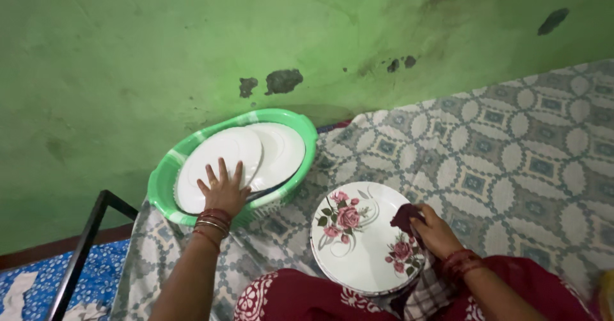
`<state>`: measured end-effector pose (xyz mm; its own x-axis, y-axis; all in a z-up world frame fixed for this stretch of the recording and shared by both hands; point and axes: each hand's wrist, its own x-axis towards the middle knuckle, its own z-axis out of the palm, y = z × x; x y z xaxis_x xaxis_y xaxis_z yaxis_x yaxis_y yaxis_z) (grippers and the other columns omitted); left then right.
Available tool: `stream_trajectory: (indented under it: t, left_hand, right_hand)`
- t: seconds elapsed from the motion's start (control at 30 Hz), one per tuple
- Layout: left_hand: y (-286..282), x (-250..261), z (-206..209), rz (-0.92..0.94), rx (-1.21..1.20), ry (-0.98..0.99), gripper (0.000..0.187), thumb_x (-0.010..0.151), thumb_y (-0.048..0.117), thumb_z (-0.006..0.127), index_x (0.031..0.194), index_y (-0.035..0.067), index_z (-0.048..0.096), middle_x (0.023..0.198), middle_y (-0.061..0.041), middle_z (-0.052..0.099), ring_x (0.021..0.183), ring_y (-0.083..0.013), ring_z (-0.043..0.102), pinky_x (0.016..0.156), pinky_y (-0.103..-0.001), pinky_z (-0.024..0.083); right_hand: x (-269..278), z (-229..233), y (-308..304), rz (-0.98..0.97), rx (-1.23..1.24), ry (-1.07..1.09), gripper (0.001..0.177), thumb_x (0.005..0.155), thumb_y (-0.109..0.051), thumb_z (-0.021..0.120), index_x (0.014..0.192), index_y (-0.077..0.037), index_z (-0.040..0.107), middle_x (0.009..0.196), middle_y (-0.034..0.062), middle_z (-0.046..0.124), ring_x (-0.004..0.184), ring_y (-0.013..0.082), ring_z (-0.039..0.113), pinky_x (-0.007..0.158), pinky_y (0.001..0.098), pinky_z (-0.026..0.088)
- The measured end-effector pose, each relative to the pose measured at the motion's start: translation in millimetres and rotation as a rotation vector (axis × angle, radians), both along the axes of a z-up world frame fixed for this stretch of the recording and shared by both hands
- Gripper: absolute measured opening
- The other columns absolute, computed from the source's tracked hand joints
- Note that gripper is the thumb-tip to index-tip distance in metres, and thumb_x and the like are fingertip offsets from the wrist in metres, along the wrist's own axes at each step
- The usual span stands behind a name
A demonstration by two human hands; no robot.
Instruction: The person sits on a bed and wipes a white plate with a floral pattern using a dark cloth. The person wipes both sides of the plate repeatedly, then places it into a green plastic basket containing other plates.
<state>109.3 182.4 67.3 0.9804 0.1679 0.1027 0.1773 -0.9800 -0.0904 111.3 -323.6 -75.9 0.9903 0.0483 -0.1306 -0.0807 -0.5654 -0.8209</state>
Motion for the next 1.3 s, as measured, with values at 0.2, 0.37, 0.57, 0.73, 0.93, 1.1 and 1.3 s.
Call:
stream_trajectory:
  t: [0.2, 0.37, 0.57, 0.73, 0.93, 1.1, 1.3]
  left_hand:
    - [-70, -18, -14, -0.272, -0.325, -0.677, 0.05, 0.086, 0.012, 0.067, 0.135, 0.008, 0.059, 0.134, -0.023, 0.057, 0.129, -0.0436, 0.052, 0.105, -0.054, 0.045]
    - [-166, -32, -70, 0.047, -0.773, -0.56, 0.014, 0.092, 0.022, 0.069, 0.089, 0.009, 0.075, 0.08, -0.018, 0.071, 0.073, -0.0404, 0.069, 0.066, -0.051, 0.057]
    - [-189, -46, -142, 0.173, -0.63, 0.014, 0.038, 0.08, 0.024, 0.08, 0.109, 0.005, 0.066, 0.111, -0.02, 0.068, 0.103, -0.0388, 0.068, 0.086, -0.048, 0.058]
    - [-181, -34, -175, 0.261, -0.609, 0.234, 0.058, 0.079, 0.022, 0.082, 0.124, 0.0, 0.053, 0.122, -0.022, 0.063, 0.115, -0.0371, 0.064, 0.098, -0.043, 0.056]
    - [-171, -10, -221, 0.24, -0.695, 0.25, 0.035, 0.095, 0.009, 0.057, 0.128, -0.003, 0.053, 0.122, -0.028, 0.068, 0.117, -0.0416, 0.066, 0.099, -0.048, 0.055]
    - [-164, -5, -218, 0.194, -0.712, 0.249, 0.038, 0.09, 0.007, 0.06, 0.127, 0.0, 0.054, 0.121, -0.028, 0.066, 0.118, -0.0411, 0.063, 0.101, -0.047, 0.053]
    - [-168, -6, -203, 0.231, -0.72, 0.201, 0.034, 0.091, 0.004, 0.055, 0.124, 0.005, 0.061, 0.121, -0.025, 0.067, 0.118, -0.0398, 0.064, 0.1, -0.047, 0.053]
  right_hand:
    - [5, -10, -2, -0.034, 0.227, -0.003, 0.039, 0.088, -0.011, 0.055, 0.126, -0.004, 0.049, 0.101, 0.0162, 0.069, 0.087, 0.0224, 0.066, 0.078, 0.0348, 0.053]
    - [1, -3, 5, -0.049, 0.135, 0.119, 0.034, 0.091, -0.012, 0.056, 0.124, -0.004, 0.051, 0.102, 0.0201, 0.068, 0.084, 0.0262, 0.065, 0.074, 0.0388, 0.054]
    - [-11, -8, 35, 0.091, -0.089, -0.298, 0.039, 0.091, -0.015, 0.063, 0.127, -0.004, 0.057, 0.123, 0.0196, 0.068, 0.108, 0.0307, 0.069, 0.091, 0.0385, 0.054]
    - [-26, -7, 74, 0.411, -0.519, 0.065, 0.064, 0.094, -0.014, 0.053, 0.154, -0.015, 0.031, 0.159, 0.0135, 0.031, 0.137, 0.035, 0.04, 0.111, 0.0516, 0.035]
    - [-78, 3, 119, 0.563, -0.841, 0.052, 0.08, 0.093, -0.028, 0.061, 0.159, -0.021, 0.017, 0.156, 0.0097, 0.028, 0.145, 0.0304, 0.027, 0.117, 0.0571, 0.021]
    - [-96, 7, 137, 0.777, -0.632, -0.258, 0.058, 0.095, -0.022, 0.057, 0.151, -0.02, 0.044, 0.139, 0.0104, 0.052, 0.133, 0.0311, 0.046, 0.11, 0.0493, 0.037]
    - [-57, -3, 130, 0.451, -0.818, -0.254, 0.055, 0.096, -0.016, 0.049, 0.149, -0.028, 0.044, 0.161, 0.0068, 0.032, 0.148, 0.0312, 0.03, 0.115, 0.0529, 0.031]
